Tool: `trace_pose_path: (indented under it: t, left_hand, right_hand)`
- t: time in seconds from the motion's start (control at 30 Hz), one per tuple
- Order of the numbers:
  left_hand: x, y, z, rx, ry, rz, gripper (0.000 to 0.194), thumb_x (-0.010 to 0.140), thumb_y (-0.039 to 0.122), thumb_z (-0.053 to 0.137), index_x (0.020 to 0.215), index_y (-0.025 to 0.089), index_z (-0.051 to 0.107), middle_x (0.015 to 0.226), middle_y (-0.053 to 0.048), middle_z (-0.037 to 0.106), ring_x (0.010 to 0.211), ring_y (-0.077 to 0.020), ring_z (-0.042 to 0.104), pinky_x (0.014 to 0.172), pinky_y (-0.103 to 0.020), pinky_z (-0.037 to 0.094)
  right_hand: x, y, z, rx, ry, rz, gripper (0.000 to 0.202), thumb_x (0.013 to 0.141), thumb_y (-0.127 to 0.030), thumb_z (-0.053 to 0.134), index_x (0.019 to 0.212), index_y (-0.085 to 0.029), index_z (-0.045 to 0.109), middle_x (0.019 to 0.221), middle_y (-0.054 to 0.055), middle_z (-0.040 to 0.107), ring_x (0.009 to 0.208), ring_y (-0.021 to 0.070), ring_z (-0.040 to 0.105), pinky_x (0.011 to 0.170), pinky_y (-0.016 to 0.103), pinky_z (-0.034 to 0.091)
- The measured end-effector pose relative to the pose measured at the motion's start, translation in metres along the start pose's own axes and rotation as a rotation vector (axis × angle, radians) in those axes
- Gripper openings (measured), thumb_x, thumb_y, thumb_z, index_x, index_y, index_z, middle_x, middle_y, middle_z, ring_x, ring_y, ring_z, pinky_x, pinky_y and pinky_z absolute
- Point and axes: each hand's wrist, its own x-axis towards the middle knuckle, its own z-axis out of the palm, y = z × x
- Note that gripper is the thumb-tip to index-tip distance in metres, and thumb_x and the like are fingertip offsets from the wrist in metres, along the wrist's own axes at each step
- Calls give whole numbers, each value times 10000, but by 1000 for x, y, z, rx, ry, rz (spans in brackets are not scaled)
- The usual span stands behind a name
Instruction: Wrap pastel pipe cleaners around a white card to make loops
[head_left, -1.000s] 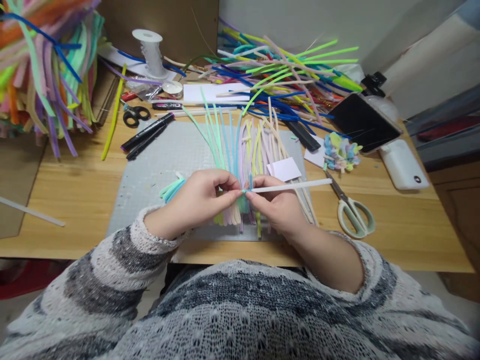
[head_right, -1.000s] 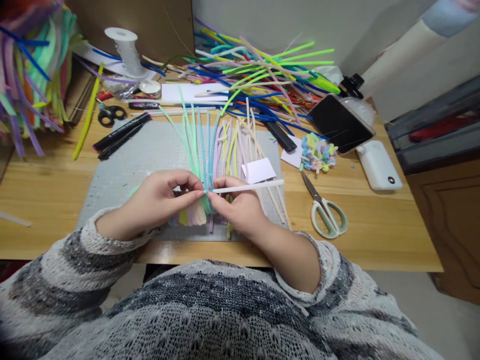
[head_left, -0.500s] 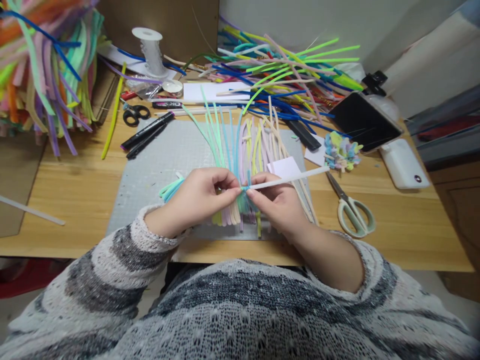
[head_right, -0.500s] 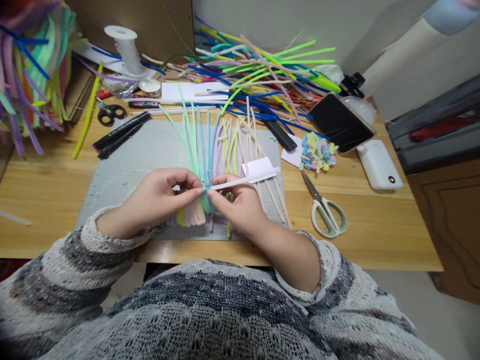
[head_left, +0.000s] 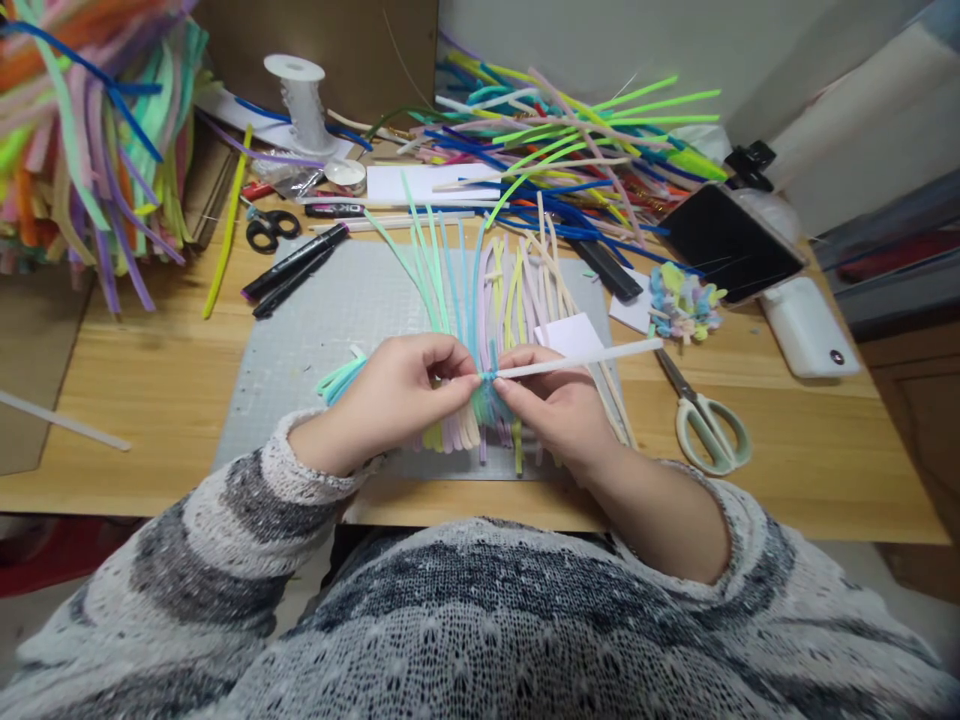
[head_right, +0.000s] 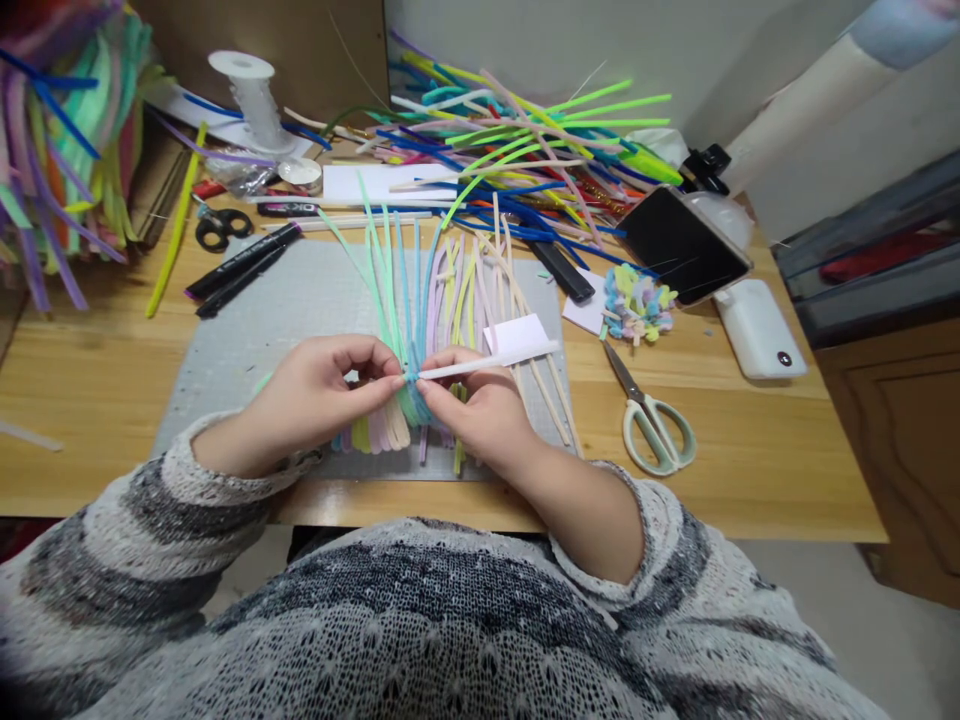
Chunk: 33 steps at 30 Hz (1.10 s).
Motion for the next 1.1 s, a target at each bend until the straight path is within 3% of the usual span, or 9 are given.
trace_pose_path:
  t: [0.3,0.77,0.93,1.1]
  left_hand:
    - [2,-3,3,-59,-49,-29,174,810,302,594,771,140,641,662,6,594,590,-85,497,549,-207,392]
    - [0,-1,2,-45,-81,-43,162,805,270,597,729,135,644,605,25,564,550,-76,475,512,-201,358]
    - [0,-1,-1,-25,-101,-32,151,802,254,594,724,136,646,609,27,565,557,-71,470,528,-200,357]
    - [1,-2,0,-34,-112,25,120,790,231,600,713,139,617,637,27,569,576,-71,466,551,-199,364]
  right_hand:
    - [0,4,4,81,21,-30,62,765,-262,656,792,-214,628,762,-2,621,721,124,569,661,291,474]
    - [0,4,6,97,20,29,78,726,-232,679,774,-184,642,710,-5,620,635,108,544,610,289,453]
    - [-1,3,5,96,14,-16,89,727,-245,678,787,-195,636,767,4,624,691,119,555,638,295,456]
    - [1,-1,5,176,-29,80,147,692,-287,716,760,-204,616,714,-13,617,670,116,564,631,291,468]
